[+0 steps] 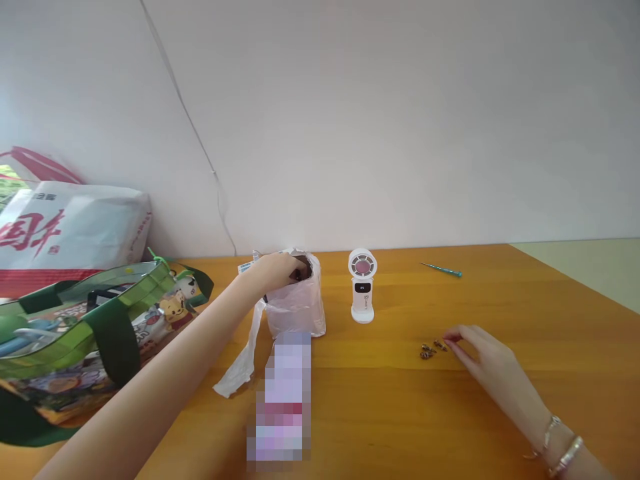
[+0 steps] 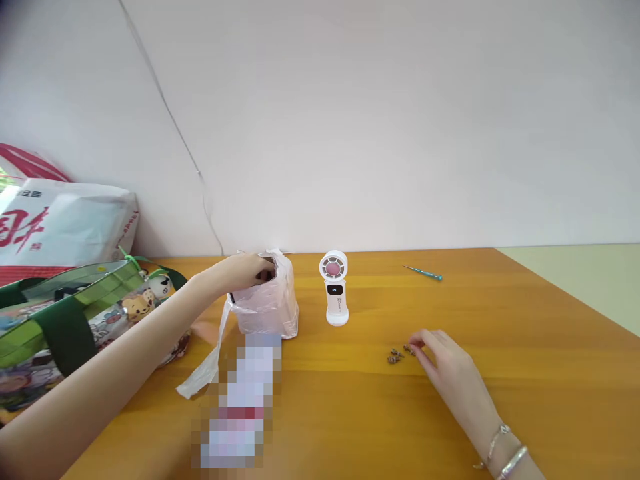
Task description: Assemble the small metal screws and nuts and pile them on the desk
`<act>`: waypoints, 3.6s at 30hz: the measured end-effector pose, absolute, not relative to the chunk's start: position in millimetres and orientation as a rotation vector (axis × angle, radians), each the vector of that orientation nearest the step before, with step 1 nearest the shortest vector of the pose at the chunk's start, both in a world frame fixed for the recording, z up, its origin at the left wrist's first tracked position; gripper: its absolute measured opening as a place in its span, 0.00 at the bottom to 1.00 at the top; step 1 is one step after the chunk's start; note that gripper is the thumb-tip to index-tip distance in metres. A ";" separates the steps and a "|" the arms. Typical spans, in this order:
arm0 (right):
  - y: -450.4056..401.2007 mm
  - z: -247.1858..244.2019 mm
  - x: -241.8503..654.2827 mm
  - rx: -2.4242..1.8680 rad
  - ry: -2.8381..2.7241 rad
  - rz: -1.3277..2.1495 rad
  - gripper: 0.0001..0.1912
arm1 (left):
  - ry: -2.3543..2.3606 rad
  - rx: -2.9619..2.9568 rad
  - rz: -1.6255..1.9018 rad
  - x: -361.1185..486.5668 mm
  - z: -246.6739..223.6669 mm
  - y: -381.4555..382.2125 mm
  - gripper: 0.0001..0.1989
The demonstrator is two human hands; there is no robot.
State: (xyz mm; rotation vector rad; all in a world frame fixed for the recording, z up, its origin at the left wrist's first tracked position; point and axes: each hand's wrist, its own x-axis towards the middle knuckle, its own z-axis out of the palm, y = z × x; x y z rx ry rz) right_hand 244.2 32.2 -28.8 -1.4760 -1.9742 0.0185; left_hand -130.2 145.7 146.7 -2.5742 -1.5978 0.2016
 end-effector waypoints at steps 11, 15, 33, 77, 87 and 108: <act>25.3 -28.0 239.2 -1.429 -2.007 0.119 0.12 | -1.530 -2.533 0.115 -125.7 147.2 134.2 0.07; 24.2 -27.7 239.6 -1.459 -2.000 0.139 0.12 | -1.528 -2.528 0.034 -128.1 150.8 126.8 0.05; -3.4 -0.1 176.1 -1.060 -1.791 0.781 0.06 | -1.947 -3.295 -1.920 -15.8 41.2 -2.6 0.04; -15.1 -10.0 168.1 -0.949 -2.133 0.449 0.07 | -2.233 -3.398 -1.126 -14.4 16.3 -0.4 0.06; -16.3 -19.5 163.6 -0.962 -2.153 0.386 0.11 | -2.305 -3.378 -1.124 -10.8 9.0 -5.6 0.05; -13.6 -15.0 168.0 -1.052 -2.150 0.640 0.07 | -2.374 -3.351 -1.326 -8.0 8.8 -6.9 0.05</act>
